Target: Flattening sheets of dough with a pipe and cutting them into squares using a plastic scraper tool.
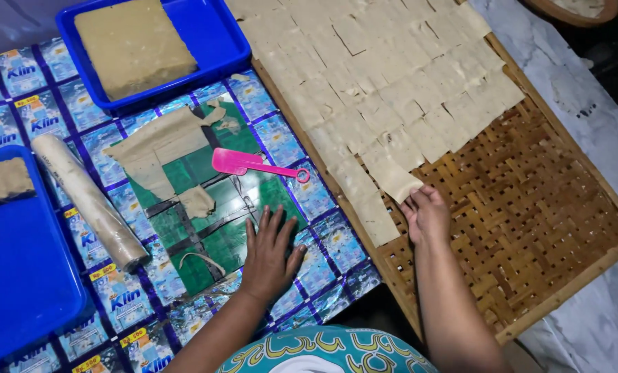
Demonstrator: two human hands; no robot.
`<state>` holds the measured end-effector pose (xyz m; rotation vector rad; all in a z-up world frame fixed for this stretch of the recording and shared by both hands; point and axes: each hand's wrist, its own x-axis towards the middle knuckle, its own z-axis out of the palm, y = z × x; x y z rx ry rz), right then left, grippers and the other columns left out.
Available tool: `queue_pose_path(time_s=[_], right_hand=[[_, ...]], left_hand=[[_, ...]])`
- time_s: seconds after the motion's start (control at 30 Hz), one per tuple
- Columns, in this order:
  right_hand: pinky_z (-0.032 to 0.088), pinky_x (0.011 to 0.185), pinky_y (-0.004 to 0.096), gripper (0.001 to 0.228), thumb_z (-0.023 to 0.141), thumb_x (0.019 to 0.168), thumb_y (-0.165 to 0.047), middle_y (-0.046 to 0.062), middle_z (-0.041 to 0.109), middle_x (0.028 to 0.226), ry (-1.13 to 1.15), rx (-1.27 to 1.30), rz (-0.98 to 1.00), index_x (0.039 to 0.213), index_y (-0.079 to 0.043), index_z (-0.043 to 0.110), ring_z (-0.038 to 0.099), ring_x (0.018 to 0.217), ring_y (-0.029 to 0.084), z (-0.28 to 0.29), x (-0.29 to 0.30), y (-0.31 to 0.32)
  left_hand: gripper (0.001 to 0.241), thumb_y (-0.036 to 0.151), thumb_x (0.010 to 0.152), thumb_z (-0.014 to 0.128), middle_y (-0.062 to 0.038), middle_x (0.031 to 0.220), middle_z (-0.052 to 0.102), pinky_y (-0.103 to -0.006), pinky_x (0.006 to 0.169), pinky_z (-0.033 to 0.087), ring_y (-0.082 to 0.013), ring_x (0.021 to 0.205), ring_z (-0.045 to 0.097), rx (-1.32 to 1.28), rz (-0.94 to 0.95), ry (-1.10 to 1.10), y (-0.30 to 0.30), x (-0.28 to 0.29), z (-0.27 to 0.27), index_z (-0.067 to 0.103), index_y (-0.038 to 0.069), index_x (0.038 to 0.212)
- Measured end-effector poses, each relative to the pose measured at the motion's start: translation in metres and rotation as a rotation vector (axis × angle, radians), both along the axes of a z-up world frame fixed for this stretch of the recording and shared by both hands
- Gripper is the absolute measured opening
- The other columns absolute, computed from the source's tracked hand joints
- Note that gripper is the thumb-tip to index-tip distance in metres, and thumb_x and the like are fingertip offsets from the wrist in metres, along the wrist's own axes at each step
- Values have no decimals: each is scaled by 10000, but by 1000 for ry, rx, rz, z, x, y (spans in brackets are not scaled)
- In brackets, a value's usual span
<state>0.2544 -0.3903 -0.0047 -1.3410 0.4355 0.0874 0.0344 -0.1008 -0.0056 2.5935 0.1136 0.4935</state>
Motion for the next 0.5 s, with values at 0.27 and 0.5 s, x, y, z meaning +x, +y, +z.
queue_pose_path(time_s=[0.27, 0.5], right_hand=[[653, 898, 412, 232, 657, 961, -37, 32, 569, 961, -2, -58, -83, 1178, -56, 579, 627, 885, 136, -10, -29, -10], [660, 877, 402, 251, 669, 953, -65, 24, 559, 967, 7, -125, -84, 1191, -53, 587, 604, 889, 125, 0, -48, -13]], left_hand=[[582, 478, 1008, 551, -125, 1627, 370, -626, 1236, 78, -367, 1555, 226, 45, 38, -10, -2, -1, 4, 451, 204, 1512], [601, 505, 1002, 547, -108, 1629, 373, -612, 1244, 82, -350, 1560, 227, 72, 59, -10, -3, 0, 2, 443, 211, 1517]])
